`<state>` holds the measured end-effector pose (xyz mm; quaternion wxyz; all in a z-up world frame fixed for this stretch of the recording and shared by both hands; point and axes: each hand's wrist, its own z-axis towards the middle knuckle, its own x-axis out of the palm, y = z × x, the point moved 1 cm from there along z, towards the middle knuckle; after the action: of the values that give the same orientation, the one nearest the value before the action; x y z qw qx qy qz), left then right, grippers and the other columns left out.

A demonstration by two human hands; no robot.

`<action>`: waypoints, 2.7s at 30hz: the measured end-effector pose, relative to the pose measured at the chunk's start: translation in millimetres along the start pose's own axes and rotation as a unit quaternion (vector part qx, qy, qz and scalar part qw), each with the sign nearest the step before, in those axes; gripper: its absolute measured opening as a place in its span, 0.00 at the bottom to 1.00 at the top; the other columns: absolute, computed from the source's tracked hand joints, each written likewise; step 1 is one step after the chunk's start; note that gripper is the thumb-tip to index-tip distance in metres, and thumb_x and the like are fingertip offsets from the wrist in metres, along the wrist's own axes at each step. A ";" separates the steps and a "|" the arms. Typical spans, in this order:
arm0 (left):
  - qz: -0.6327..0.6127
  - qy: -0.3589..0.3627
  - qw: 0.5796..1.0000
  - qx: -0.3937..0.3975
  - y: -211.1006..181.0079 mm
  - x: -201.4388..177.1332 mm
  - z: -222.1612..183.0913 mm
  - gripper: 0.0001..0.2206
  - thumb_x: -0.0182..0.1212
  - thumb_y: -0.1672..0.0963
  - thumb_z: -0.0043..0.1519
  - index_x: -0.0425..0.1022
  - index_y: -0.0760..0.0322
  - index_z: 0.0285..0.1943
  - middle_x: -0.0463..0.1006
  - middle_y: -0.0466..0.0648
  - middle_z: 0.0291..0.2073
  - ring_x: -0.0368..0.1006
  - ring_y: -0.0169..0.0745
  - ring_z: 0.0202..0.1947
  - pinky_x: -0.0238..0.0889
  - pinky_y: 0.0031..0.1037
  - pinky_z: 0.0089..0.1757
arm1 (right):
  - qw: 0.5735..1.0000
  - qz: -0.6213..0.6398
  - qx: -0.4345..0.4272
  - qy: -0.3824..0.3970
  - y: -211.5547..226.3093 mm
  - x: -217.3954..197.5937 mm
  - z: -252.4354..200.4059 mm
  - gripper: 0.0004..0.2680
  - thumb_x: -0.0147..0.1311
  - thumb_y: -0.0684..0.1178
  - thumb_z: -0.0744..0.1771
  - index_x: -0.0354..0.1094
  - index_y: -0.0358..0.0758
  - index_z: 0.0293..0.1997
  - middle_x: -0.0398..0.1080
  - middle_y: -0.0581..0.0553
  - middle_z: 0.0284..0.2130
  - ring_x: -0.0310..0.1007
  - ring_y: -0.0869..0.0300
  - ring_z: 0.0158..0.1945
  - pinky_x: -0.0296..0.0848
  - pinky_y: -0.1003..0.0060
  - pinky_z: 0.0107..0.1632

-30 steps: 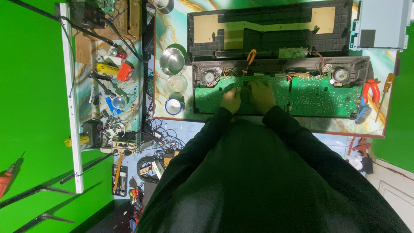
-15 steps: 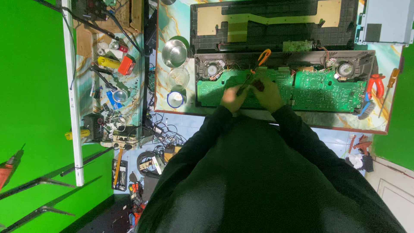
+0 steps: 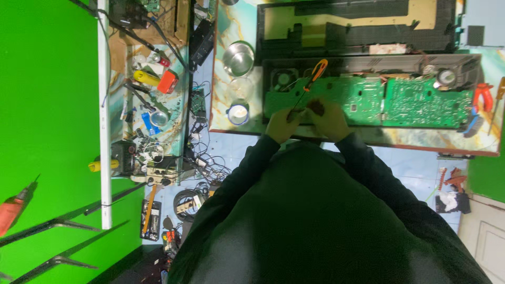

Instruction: The person unscrews and removes components from an electronic device using a screwdriver and small pliers, working on a green-backed circuit board.

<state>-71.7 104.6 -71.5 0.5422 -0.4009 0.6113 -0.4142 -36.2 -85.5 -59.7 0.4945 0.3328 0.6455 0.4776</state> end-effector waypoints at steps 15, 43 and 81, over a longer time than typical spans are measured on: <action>0.010 -0.053 0.998 0.022 81.1 -122.3 -113.1 0.14 0.60 0.53 0.67 0.78 0.70 0.50 0.79 0.58 0.31 0.74 0.45 0.29 0.65 0.34 0.33 | 0.999 0.028 -0.039 -0.025 54.3 183.3 -60.0 0.11 0.60 0.43 0.66 0.68 0.31 0.51 0.78 0.40 0.42 0.79 0.59 0.46 0.77 0.65 0.49; 0.074 -0.007 0.997 0.016 197.9 -148.3 -36.5 0.17 0.43 0.53 0.73 0.73 0.71 0.54 0.78 0.67 0.43 0.72 0.70 0.46 0.64 0.50 0.45 | 0.990 -0.118 -0.002 0.073 26.8 197.4 28.1 0.09 0.53 0.45 0.67 0.73 0.38 0.50 0.78 0.37 0.43 0.80 0.47 0.44 0.76 0.57 0.48; 0.105 0.249 0.962 -0.031 164.9 -218.5 -19.6 0.17 0.43 0.51 0.74 0.73 0.67 0.48 0.76 0.59 0.33 0.75 0.54 0.37 0.66 0.39 0.42 | 0.986 -0.078 0.071 -0.132 53.8 268.3 18.6 0.10 0.54 0.42 0.66 0.75 0.37 0.52 0.74 0.40 0.27 0.75 0.57 0.27 0.72 0.63 0.35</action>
<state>-78.2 366.5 -153.1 0.4008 -0.2357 0.7783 -0.4221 -98.3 179.2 -95.9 0.5866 0.3757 0.6307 0.3419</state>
